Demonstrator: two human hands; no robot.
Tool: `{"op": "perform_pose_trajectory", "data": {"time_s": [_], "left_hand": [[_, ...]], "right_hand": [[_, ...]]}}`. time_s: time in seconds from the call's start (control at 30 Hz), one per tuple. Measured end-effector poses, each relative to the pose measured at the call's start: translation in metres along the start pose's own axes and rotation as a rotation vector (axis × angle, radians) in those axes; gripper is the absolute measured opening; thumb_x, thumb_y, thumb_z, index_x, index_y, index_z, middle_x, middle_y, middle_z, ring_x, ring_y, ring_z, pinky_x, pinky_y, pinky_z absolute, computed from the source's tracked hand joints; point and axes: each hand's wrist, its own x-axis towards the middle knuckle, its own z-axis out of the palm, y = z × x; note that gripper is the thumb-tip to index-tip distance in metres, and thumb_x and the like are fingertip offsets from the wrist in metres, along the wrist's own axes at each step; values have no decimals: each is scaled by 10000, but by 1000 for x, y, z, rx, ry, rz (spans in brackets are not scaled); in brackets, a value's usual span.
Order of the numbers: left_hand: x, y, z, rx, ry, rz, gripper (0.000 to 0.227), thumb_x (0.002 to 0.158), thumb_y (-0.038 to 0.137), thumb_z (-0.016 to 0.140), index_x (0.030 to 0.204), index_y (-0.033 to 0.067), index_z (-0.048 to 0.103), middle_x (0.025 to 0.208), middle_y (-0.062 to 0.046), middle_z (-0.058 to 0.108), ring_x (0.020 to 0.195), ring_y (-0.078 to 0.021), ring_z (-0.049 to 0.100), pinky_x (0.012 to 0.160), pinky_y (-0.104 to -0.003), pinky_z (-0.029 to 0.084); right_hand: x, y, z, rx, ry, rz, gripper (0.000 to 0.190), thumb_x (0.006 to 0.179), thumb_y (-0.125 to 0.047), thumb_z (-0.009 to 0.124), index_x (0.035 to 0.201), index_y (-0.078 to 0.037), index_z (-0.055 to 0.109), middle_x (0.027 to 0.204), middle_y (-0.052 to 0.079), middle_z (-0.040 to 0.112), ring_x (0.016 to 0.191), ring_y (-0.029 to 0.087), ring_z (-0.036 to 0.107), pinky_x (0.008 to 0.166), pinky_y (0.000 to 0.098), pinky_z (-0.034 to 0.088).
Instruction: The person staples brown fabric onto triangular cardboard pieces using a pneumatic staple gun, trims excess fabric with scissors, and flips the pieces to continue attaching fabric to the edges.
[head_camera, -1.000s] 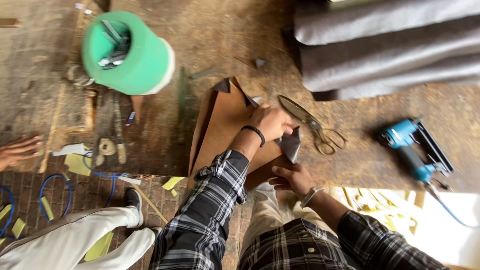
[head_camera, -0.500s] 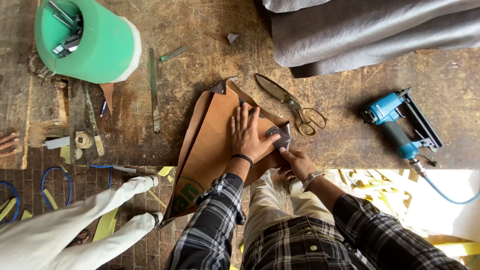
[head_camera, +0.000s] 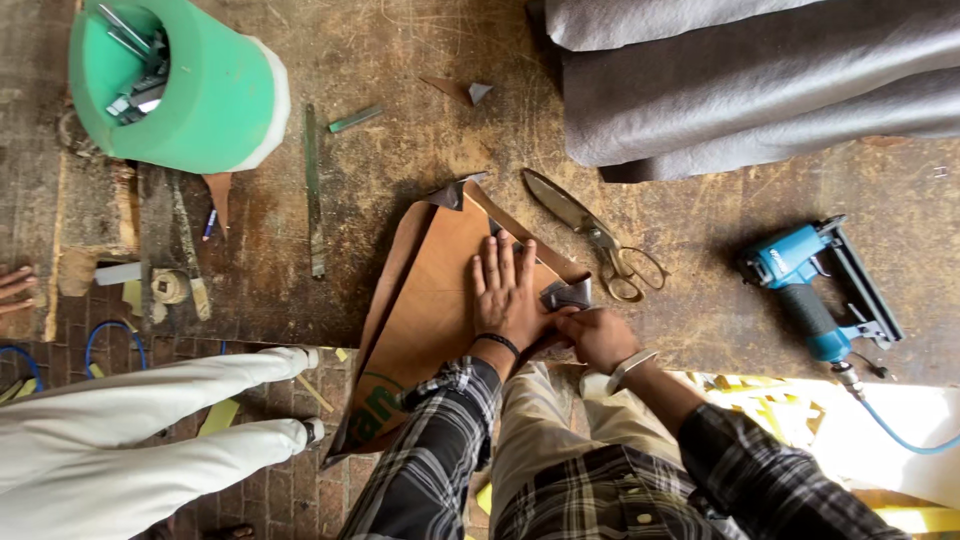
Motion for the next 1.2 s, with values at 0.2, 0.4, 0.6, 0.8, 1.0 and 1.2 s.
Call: {"op": "perform_pose_trajectory", "data": {"time_s": [0.2, 0.4, 0.6, 0.8, 1.0, 1.2], "left_hand": [[-5, -11, -4, 154, -5, 81, 1120, 805, 637, 682, 1664, 113, 189, 1697, -293, 50, 1572, -435, -6, 1247, -554, -8], [1, -13, -4, -133, -7, 168, 1126, 780, 742, 633, 1604, 112, 196, 1649, -332, 12, 1545, -484, -41, 1214, -633, -48], [3, -9, -7, 137, -42, 122, 1101, 753, 692, 694, 1640, 238, 228, 1654, -325, 6, 1533, -480, -42, 1203, -598, -55], [3, -9, -7, -62, -38, 33, 865, 838, 606, 692, 1577, 331, 335, 1700, -234, 28, 1575, -421, -22, 1242, -572, -35], [4, -8, 8, -72, -8, 31, 707, 906, 534, 658, 1542, 352, 409, 1708, -199, 13, 1583, -390, -26, 1253, -570, -45], [9, -13, 19, -52, 20, 49, 658, 944, 508, 618, 1545, 358, 397, 1706, -194, -7, 1577, -385, -42, 1242, -569, -55]], "right_hand": [[52, -1, -24, 497, -386, 340, 300, 989, -303, 634, 791, -88, 706, 499, -3, 502, 355, 118, 377, 329, 289, 261], [80, 1, -29, 864, -471, 568, 188, 994, -255, 652, 912, -91, 696, 507, -54, 537, 325, 40, 350, 292, 214, 201], [59, -17, -31, 826, -393, 433, 240, 992, -302, 633, 1000, -84, 732, 556, -48, 604, 364, 45, 418, 324, 213, 276], [-21, 17, -69, 203, 213, -42, 370, 898, -283, 664, 1245, -165, 712, 945, 27, 797, 724, 115, 729, 615, 261, 589], [-60, 137, -173, -798, 966, -56, 897, 748, -536, 890, 1392, -38, 514, 1220, 261, 657, 1062, 402, 668, 843, 452, 570], [-44, 153, -195, -466, 697, 237, 1020, 757, -378, 850, 1586, -51, 353, 1249, 286, 659, 993, 448, 679, 820, 555, 575]]}}
